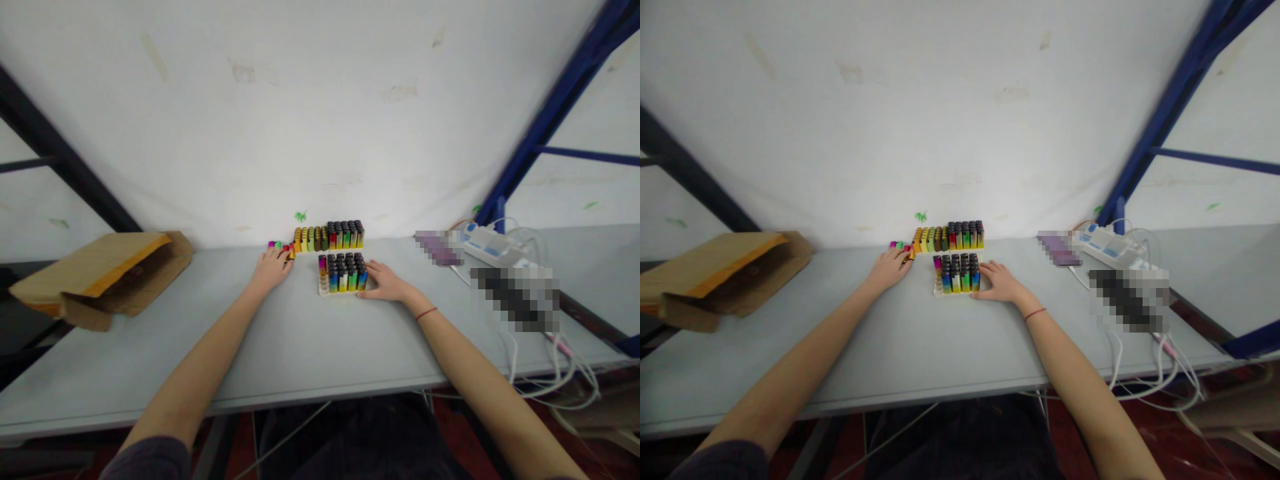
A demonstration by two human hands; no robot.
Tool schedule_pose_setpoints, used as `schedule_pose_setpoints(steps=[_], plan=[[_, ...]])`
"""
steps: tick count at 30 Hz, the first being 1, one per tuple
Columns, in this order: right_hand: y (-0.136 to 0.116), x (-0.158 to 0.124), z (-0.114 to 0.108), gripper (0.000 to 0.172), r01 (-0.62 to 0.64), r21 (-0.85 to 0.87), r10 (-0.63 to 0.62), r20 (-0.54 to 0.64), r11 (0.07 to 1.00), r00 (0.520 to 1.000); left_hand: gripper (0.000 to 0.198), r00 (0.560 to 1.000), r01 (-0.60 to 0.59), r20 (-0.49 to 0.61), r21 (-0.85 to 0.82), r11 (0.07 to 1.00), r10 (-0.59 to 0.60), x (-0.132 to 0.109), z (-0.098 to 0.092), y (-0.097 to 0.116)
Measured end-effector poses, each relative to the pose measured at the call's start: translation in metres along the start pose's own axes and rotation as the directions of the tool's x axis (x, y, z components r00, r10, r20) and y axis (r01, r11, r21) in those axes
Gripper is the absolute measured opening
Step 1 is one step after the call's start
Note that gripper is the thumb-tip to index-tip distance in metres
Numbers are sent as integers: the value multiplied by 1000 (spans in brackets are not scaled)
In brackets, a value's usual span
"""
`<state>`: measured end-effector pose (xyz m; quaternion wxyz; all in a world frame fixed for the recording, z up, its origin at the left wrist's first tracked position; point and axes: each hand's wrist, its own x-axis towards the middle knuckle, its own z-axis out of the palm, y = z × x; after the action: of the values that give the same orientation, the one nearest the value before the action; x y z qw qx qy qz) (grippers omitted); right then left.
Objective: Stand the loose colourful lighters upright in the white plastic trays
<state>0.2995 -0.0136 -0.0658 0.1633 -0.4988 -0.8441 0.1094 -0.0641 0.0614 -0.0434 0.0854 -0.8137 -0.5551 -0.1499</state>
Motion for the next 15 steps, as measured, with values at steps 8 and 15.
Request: schedule_pose_setpoints(steps=[8,15], plan=[[2,0,2,99,3,0,-3,-13,1000,1000,26,990,135,-37,47,990,-133,-16,-17,20],[1,0,-1,100,27,-9,-27,-1,1000,1000,21,969,201,164,-79,976,-186,-24,-9,9]])
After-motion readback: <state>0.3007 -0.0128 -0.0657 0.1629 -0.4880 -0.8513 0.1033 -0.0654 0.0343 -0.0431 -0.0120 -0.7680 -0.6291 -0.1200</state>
